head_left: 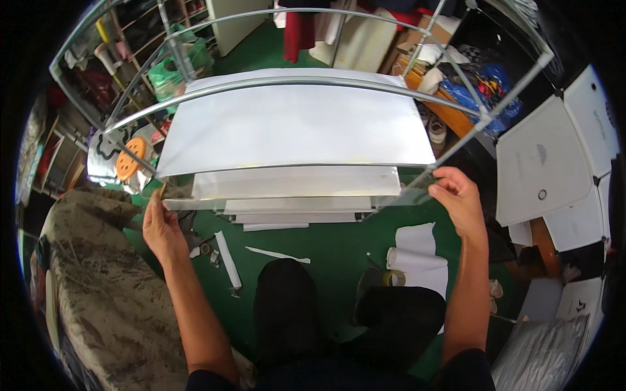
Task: The person secures a white fabric panel to a metal umbrella frame using clear tape. They repeatedly wrap and press tape along the frame edges to hold the fabric in place, then use yellow tape to reinforce the attachment.
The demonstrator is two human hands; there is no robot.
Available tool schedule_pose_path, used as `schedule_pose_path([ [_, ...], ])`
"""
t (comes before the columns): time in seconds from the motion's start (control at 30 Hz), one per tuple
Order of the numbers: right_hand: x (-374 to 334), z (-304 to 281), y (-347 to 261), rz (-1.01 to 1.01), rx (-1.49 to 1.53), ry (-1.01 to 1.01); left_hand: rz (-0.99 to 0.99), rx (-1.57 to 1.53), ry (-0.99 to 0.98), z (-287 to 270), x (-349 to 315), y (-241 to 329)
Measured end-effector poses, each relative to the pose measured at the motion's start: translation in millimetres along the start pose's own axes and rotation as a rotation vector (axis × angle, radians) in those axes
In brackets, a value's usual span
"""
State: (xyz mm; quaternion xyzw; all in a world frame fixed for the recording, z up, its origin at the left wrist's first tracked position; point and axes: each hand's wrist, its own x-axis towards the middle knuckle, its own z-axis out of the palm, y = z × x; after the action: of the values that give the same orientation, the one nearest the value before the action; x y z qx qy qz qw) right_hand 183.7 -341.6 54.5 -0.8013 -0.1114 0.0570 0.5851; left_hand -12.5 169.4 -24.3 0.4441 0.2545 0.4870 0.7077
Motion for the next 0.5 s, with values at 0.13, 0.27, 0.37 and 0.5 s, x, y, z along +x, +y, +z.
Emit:
schedule_pose_path([
  [0.13, -1, 2, 6, -0.021, 0.021, 0.067, -0.028, -0.029, -0.059, -8, 4, -3],
  [0.27, -1, 6, 6, -0.022, 0.02, 0.108, -0.014, -0.037, -0.087, -13, 5, -2],
  [0.37, 0, 1, 4, -0.01, -0.003, 0.127, 0.006, -0.055, -0.1, -17, 3, -5],
  [0.5, 4, -5, 10, 0.003, 0.017, 0.133, 0.006, -0.008, -0.15, -21, 4, -7],
])
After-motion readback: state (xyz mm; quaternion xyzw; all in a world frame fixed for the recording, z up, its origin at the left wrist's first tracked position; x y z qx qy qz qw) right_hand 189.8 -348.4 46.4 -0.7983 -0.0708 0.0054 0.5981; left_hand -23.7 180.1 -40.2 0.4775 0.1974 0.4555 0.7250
